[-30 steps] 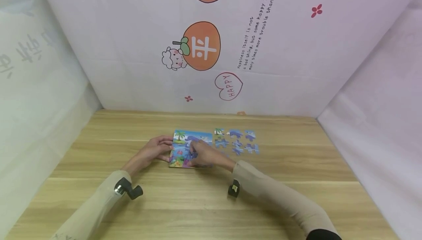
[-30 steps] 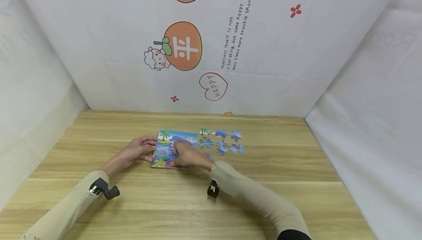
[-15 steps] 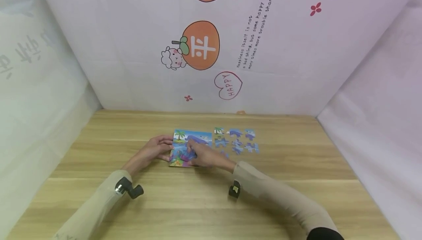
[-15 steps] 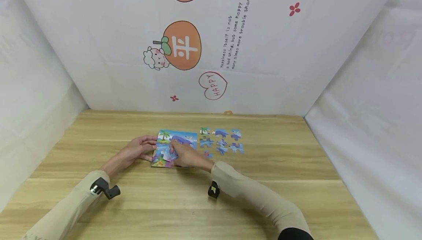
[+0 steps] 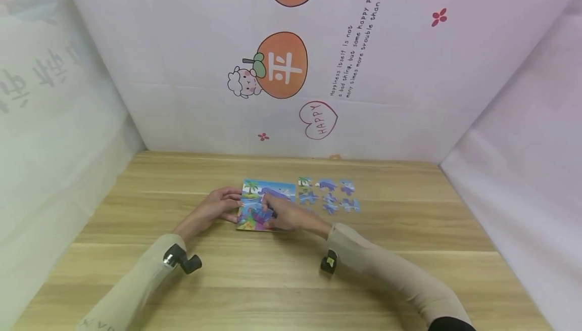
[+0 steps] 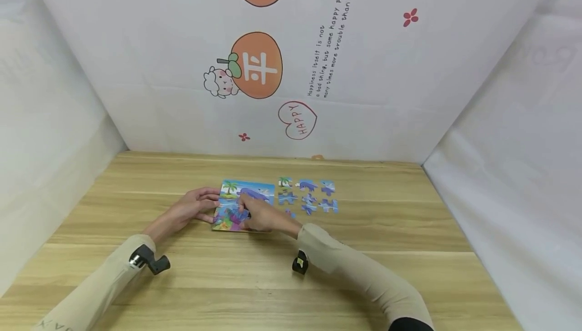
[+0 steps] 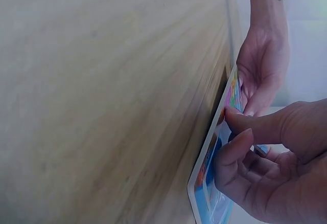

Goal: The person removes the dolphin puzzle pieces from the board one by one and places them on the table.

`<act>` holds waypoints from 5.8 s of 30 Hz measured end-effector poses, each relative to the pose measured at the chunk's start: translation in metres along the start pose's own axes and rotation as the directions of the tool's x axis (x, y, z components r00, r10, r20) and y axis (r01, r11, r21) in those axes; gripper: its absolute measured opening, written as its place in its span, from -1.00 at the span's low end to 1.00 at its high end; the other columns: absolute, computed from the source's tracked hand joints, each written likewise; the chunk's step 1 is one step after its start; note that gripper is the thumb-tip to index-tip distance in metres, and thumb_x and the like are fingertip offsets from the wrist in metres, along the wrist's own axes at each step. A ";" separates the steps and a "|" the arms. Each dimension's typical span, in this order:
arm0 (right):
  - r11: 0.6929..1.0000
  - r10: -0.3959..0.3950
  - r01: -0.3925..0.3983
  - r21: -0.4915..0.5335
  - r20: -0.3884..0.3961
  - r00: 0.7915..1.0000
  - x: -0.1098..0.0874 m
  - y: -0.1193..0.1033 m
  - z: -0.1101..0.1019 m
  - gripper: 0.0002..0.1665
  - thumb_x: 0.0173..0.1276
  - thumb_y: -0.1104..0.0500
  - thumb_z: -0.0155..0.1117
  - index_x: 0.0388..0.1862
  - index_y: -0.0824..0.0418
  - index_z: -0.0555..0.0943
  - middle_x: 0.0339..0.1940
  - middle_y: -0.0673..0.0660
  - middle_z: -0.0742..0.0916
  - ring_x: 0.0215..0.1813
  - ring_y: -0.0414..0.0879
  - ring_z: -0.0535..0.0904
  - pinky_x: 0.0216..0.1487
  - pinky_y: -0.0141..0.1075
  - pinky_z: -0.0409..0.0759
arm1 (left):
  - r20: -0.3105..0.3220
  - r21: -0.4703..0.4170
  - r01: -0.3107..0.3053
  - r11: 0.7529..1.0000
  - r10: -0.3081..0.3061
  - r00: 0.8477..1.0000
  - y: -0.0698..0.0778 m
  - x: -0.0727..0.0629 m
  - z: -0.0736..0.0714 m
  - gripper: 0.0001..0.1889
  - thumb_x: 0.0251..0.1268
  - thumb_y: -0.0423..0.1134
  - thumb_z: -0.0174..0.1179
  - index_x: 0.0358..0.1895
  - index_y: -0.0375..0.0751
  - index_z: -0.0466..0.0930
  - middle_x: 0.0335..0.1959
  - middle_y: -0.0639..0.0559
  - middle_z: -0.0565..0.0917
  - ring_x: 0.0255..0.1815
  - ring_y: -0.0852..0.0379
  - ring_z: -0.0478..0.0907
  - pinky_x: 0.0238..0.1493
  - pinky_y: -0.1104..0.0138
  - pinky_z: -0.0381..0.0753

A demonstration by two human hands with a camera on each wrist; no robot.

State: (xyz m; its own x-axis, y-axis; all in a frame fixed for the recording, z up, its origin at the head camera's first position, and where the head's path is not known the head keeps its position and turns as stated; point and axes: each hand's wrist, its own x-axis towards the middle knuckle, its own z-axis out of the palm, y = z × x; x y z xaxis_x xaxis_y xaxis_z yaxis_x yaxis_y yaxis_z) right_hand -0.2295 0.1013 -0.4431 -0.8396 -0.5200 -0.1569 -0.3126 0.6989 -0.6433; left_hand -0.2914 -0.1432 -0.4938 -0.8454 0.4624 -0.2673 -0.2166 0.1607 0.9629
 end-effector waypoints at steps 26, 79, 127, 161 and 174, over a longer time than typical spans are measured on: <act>0.959 -0.021 0.007 0.283 0.046 0.999 -0.025 0.010 -0.020 -0.48 0.40 0.28 0.45 0.17 0.25 0.35 -0.63 -0.07 0.39 -0.65 -0.20 0.28 -0.63 -0.48 0.32 | -0.007 0.013 -0.005 1.000 0.005 1.000 0.001 -0.003 0.002 -0.45 0.53 -0.38 0.16 0.49 -0.42 0.30 0.40 -0.37 0.47 0.04 0.06 0.65 -0.16 0.30 0.87; 0.847 0.354 -0.337 0.411 0.037 0.935 -0.132 0.104 -0.074 -0.77 0.45 0.33 0.35 -0.09 0.41 0.48 -0.37 0.28 0.73 -0.43 -0.04 0.69 -0.37 -0.19 0.85 | -0.041 0.002 -0.006 1.000 0.006 0.999 0.002 -0.003 0.006 -0.45 0.51 -0.39 0.18 0.48 -0.45 0.31 0.36 -0.41 0.50 -0.06 0.08 0.69 -0.22 0.30 0.87; 0.980 0.157 -0.138 0.145 -0.129 0.979 -0.087 0.070 -0.059 -0.83 0.52 0.20 0.32 -0.13 0.31 0.60 -0.13 0.18 0.72 -0.06 0.05 0.69 0.00 -0.10 0.81 | -0.037 -0.007 -0.005 1.000 0.005 0.999 0.001 0.001 0.007 -0.44 0.53 -0.38 0.17 0.50 -0.45 0.29 0.37 -0.39 0.47 -0.09 0.09 0.69 -0.20 0.29 0.87; 0.980 0.075 -0.074 -0.187 -0.001 0.997 -0.023 0.019 -0.020 -0.66 0.31 0.12 0.56 -0.17 0.22 0.56 -0.15 0.10 0.54 -0.19 -0.08 0.44 -0.21 -0.29 0.58 | -0.042 0.016 -0.017 1.000 0.018 0.999 -0.002 -0.003 0.008 -0.44 0.50 -0.40 0.17 0.48 -0.47 0.29 0.37 -0.40 0.47 -0.01 0.06 0.68 -0.22 0.28 0.88; 0.991 0.097 -0.101 -0.084 -0.047 0.994 -0.026 0.020 -0.018 -0.37 0.31 0.12 0.56 0.24 0.36 0.52 -0.11 0.15 0.61 -0.17 -0.05 0.51 -0.16 -0.23 0.65 | -0.053 0.026 -0.023 0.999 0.024 0.998 -0.002 -0.003 0.007 -0.46 0.50 -0.40 0.16 0.46 -0.47 0.31 0.34 -0.42 0.50 -0.11 0.09 0.70 -0.22 0.28 0.88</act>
State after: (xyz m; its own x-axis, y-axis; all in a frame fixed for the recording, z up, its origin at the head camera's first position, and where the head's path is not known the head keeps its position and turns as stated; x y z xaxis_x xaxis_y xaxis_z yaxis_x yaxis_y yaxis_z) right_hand -0.2221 0.1377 -0.4386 -0.8859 -0.4260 -0.1836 -0.2625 0.7867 -0.5587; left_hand -0.2849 -0.1388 -0.4949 -0.8752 0.4193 -0.2414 -0.1843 0.1723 0.9676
